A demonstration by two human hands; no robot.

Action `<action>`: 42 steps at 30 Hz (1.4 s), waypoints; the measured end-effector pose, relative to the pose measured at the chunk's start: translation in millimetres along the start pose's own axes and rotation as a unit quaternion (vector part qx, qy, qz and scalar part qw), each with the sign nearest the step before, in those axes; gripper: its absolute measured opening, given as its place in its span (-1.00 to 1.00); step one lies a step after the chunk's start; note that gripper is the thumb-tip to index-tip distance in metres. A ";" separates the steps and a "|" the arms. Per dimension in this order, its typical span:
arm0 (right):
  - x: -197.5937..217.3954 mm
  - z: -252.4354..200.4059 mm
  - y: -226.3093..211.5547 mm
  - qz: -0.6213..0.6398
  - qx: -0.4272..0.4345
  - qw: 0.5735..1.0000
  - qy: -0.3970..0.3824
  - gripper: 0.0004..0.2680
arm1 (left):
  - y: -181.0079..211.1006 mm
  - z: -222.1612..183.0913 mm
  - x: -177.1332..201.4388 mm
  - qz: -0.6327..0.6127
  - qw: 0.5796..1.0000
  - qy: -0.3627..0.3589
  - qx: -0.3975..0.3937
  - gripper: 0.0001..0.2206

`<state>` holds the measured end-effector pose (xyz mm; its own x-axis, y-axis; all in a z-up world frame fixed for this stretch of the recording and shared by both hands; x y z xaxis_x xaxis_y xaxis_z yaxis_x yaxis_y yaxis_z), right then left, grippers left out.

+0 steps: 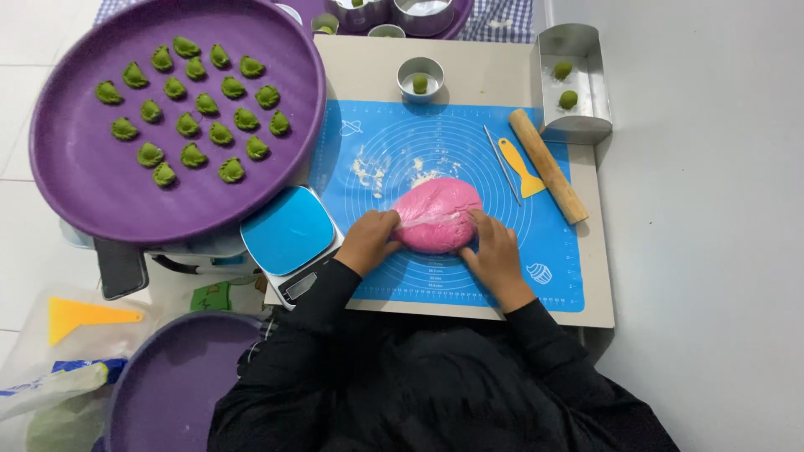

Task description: Kneading a ball of pink dough on a silicone mat, involving folding and pressing with hands.

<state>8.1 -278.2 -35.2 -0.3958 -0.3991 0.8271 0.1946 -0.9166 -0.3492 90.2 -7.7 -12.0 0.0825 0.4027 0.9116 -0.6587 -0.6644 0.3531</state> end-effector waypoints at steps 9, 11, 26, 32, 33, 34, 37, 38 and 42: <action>22.3 57.8 1.5 0.023 -0.053 0.998 0.020 -0.53 | -4.4 33.9 -6.7 -0.096 0.970 0.221 0.034 -0.74; 30.7 84.0 -1.6 0.032 -0.050 0.998 -0.006 -0.56 | -3.2 54.1 -1.6 -0.125 0.962 0.224 0.092 -0.71; 104.9 166.4 -37.0 0.073 0.045 0.995 -0.056 -0.88 | 45.3 80.4 91.7 -0.391 0.884 0.214 0.142 -0.76; 121.4 174.1 -48.3 0.120 0.121 0.985 0.013 -0.87 | 66.9 77.5 127.6 -0.448 0.852 0.251 0.101 -0.83; 124.8 174.9 -52.1 0.126 0.153 0.980 0.035 -0.85 | 69.9 75.9 133.8 -0.459 0.846 0.257 0.091 -0.86; 130.2 175.7 -56.6 0.126 0.155 0.979 0.035 -0.85 | 72.0 73.5 138.1 -0.458 0.846 0.258 0.091 -0.86; 140.9 178.8 -63.4 0.144 0.195 0.969 0.046 -0.86 | 77.1 67.5 149.6 -0.485 0.826 0.281 0.056 -0.86; 141.1 180.2 -61.4 0.118 0.212 0.968 0.056 -0.84 | 78.3 65.6 153.1 -0.491 0.822 0.287 0.038 -0.85; 153.9 188.2 -55.9 0.133 0.258 0.954 0.069 -0.83 | 85.0 61.5 166.3 -0.511 0.801 0.312 0.002 -0.91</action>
<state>105.2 -284.1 194.5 -0.3786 -0.6475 0.6614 0.7068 -0.6636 -0.2451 93.9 -35.9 182.6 0.1868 0.9730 -0.1357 -0.4837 0.2114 0.8494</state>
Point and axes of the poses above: each hand's wrist, its own z-axis towards the middle knuckle, its own x-axis out of the back of the hand, y = z × x, the point moved 1 cm from there along z, towards the middle knuckle
